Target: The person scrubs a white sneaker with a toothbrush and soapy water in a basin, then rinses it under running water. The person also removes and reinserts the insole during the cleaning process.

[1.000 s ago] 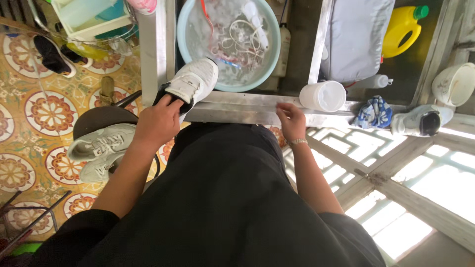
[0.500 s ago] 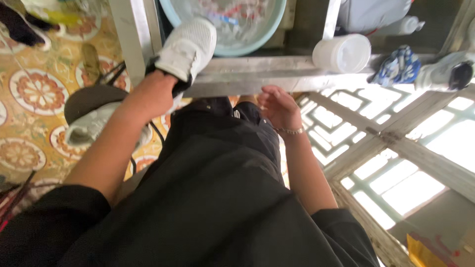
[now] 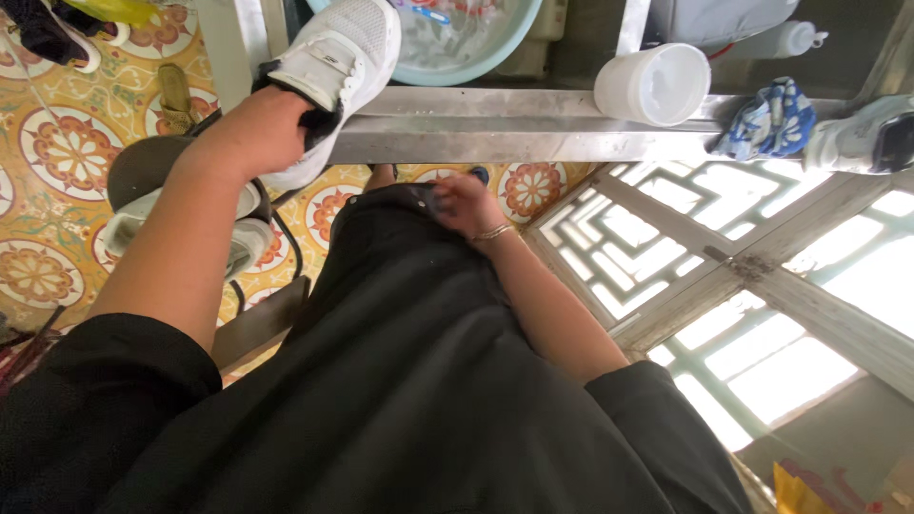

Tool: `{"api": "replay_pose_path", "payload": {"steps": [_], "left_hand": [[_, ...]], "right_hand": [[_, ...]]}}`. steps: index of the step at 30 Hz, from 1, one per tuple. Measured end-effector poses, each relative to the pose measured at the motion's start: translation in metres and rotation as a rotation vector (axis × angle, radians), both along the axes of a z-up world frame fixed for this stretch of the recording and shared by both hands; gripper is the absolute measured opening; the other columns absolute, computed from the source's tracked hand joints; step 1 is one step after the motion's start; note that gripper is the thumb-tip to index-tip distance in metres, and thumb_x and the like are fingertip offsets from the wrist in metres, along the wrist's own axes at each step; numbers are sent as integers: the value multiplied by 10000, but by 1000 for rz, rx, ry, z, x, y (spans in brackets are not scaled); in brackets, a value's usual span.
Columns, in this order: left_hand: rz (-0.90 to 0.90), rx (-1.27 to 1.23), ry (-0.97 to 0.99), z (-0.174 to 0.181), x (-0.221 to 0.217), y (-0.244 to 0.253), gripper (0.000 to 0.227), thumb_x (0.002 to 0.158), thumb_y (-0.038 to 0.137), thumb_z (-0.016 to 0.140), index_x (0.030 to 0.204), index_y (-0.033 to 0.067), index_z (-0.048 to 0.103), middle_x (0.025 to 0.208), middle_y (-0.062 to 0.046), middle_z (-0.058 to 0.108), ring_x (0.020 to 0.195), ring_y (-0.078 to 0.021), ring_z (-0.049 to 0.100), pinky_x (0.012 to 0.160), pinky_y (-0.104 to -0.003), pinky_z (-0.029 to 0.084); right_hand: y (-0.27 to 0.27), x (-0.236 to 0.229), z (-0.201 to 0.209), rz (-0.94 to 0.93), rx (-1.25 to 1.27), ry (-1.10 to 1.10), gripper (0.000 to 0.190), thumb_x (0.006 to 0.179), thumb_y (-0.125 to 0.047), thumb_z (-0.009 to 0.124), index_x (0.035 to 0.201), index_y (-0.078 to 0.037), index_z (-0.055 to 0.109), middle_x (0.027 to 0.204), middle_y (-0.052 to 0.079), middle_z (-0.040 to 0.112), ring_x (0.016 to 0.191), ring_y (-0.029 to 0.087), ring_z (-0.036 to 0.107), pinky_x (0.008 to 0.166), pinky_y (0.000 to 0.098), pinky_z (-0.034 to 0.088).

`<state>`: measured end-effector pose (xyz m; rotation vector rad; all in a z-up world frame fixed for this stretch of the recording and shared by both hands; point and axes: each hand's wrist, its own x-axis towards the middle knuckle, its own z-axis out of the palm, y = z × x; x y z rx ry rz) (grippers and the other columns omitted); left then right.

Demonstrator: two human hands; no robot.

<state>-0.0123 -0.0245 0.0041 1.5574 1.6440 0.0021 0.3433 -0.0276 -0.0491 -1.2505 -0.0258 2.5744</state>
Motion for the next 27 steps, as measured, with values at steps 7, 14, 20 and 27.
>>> {"api": "replay_pose_path", "payload": {"steps": [7,14,20,27], "left_hand": [[-75,-305,180,-19,9,10,448,848,41,572,1283,9,672,1275,-298,655,1144,-458,653,956,-504,523],[-95,-328,204,-25,6,17,439,843,81,600,1259,-15,703,1252,-319,685,1135,-454,684,955,-486,542],[-44,-285,135,-32,1,23,470,830,77,611,1291,-8,652,1262,-311,665,1131,-451,674,938,-495,534],[35,-263,229,-24,9,-4,415,899,118,569,1298,37,648,1268,-288,662,1140,-444,658,975,-503,518]], "right_hand": [[21,49,45,-193,68,182,198,1011,-336,600,1057,-144,623,1005,57,629,832,144,547,616,253,442],[-20,22,26,316,56,182,363,921,-492,607,1071,-161,614,990,82,646,880,203,632,588,407,565],[38,119,9,-419,233,-18,318,1019,-451,575,1010,-136,614,985,56,614,860,188,593,617,342,461],[43,129,58,-359,491,-206,192,1060,-328,588,1038,-140,553,970,39,590,943,182,608,742,375,528]]}}
